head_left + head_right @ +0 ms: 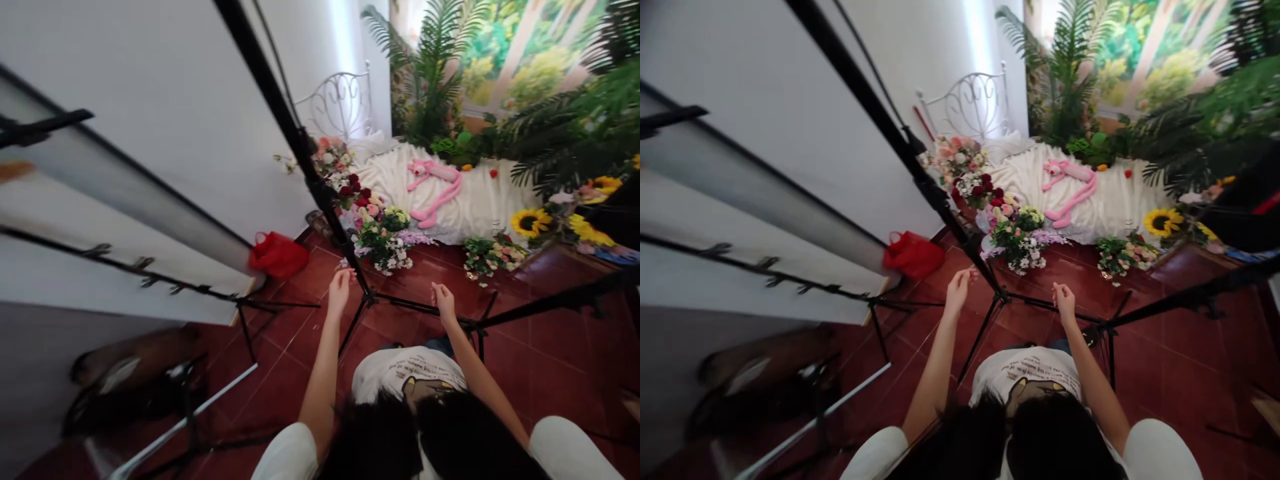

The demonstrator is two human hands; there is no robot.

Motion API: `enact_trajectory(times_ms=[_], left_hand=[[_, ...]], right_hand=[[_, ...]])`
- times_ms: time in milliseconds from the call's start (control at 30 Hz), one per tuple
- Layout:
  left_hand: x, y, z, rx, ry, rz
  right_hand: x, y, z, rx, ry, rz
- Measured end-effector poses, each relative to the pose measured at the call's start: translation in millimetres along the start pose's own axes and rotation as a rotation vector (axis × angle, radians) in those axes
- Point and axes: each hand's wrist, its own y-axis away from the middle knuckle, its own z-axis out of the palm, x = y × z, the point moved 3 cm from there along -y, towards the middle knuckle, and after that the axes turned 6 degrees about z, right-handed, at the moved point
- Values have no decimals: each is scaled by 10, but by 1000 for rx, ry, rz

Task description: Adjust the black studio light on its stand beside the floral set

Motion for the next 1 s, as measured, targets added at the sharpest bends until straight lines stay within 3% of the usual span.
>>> enact_trajectory(times_ms=[167, 267, 433, 533, 733, 1000], left_hand=[[483, -387, -36, 271, -33, 236], [657, -639, 93, 284, 10, 346], [546, -980, 356, 216, 7, 302], [420, -1082, 428, 237, -4, 278], [384, -1100, 451, 266, 26, 288], [436, -1060, 488, 283, 62, 304]], right_hand=[[25, 59, 464, -159, 122, 3], [60, 83, 689, -247, 190, 1], [100, 34, 979, -358, 214, 6], [17, -68, 1168, -441, 234, 12], [-509, -391, 1751, -589, 294, -84], [-1094, -899, 2669, -666, 419, -62]])
